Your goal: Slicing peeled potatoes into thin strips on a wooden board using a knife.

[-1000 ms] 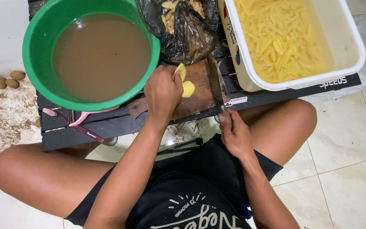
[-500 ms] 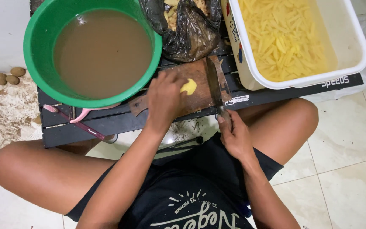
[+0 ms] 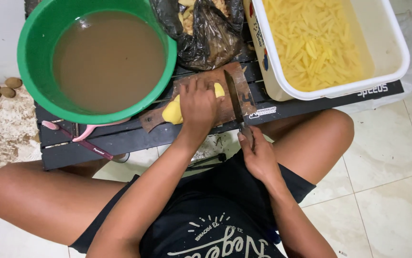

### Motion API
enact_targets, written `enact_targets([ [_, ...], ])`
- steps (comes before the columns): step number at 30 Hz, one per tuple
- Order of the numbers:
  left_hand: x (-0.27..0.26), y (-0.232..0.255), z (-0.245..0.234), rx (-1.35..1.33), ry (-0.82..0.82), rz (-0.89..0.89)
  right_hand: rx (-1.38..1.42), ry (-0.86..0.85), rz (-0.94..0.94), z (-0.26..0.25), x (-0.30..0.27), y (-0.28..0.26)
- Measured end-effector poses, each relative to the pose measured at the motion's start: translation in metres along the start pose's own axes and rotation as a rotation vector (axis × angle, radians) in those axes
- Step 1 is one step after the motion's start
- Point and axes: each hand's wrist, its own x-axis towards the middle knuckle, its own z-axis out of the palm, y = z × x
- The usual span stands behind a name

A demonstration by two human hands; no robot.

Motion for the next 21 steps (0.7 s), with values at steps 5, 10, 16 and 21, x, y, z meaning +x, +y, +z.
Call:
enact_targets([
  [5, -0.008, 0.003, -0.033, -0.055, 0.031, 0.023, -0.019, -0.056, -0.007, -0.004, -0.003, -0.015],
  [10, -0.01, -0.005, -0.027, -0.143, -0.012, 0.018, -0.076, -0.093, 0.016, -0.005, -0.005, -0.031],
  [16, -0.008, -0.001, -0.029, -0.105, -0.058, -0.035, -0.02, -0.1, -0.124, -0.004, -0.014, -0.033],
  [21, -0.008, 0.001, -0.032, -0.134, -0.065, -0.063, -0.227, 0.037, -0.24, 0.018, -0.011, -0.02],
])
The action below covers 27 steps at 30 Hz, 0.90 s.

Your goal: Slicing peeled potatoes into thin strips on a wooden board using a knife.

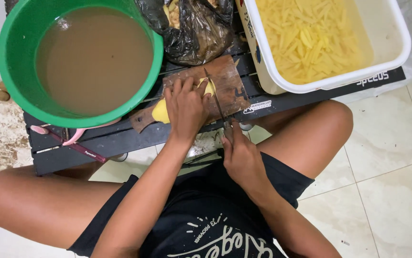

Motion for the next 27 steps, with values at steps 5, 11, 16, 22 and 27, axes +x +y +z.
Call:
enact_targets([
  [5, -0.002, 0.0, 0.004, 0.016, 0.0, -0.003, -0.041, 0.023, -0.014, 0.008, -0.002, 0.004],
  [11, -0.001, 0.0, 0.007, 0.012, 0.002, -0.023, -0.116, 0.022, -0.013, 0.015, -0.003, 0.008],
  [16, -0.001, 0.001, 0.007, -0.001, -0.009, -0.027, -0.125, 0.04, -0.016, 0.023, -0.004, 0.011],
  [22, 0.001, 0.001, 0.005, -0.009, -0.01, -0.035, -0.286, 0.117, -0.049, 0.037, 0.0, 0.017],
  [27, -0.001, 0.0, 0.007, 0.001, -0.023, -0.03, -0.411, 0.223, -0.098, 0.044, 0.005, 0.018],
])
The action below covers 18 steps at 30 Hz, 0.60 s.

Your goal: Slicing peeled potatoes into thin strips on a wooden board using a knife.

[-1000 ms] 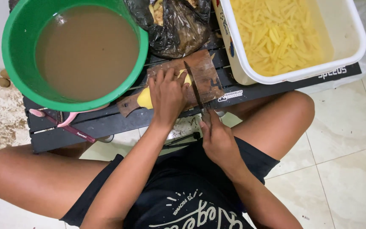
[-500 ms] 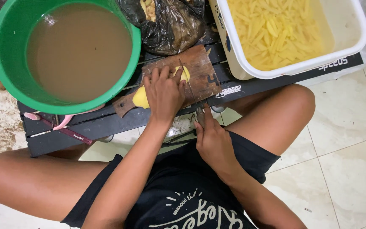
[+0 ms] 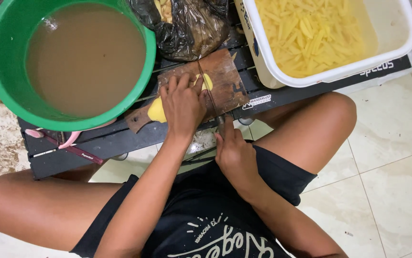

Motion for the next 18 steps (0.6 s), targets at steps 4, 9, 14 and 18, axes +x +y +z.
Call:
enact_targets([
  [4, 0.001, 0.001, -0.004, -0.002, 0.006, -0.002, -0.006, -0.008, 0.014, 0.004, 0.006, -0.001],
  [9, 0.0, 0.003, -0.002, 0.004, 0.006, -0.031, 0.094, -0.09, 0.037, -0.008, 0.009, -0.001],
  [14, 0.002, 0.008, -0.009, 0.002, 0.0, -0.042, 0.13, -0.213, 0.075, -0.018, -0.004, 0.009],
  [18, -0.001, 0.004, -0.006, 0.001, -0.031, -0.041, 0.069, -0.233, 0.107, -0.018, -0.024, 0.014],
])
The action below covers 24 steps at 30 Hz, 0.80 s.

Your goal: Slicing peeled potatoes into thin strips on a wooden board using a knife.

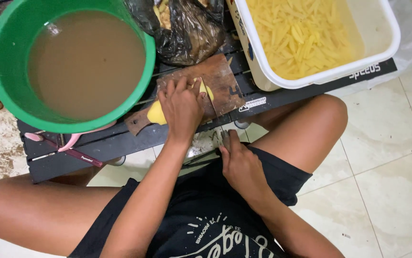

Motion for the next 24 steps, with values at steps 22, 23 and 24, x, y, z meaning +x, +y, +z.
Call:
enact_targets([
  [22, 0.002, -0.01, 0.011, 0.017, 0.069, 0.05, 0.215, 0.06, -0.047, -0.009, 0.011, -0.017],
  [23, 0.002, -0.01, 0.012, 0.019, 0.065, 0.054, 0.2, 0.056, -0.046, -0.008, 0.012, -0.016],
  [24, 0.002, -0.011, 0.013, 0.021, 0.06, 0.058, 0.186, 0.051, -0.046, -0.007, 0.011, -0.016],
])
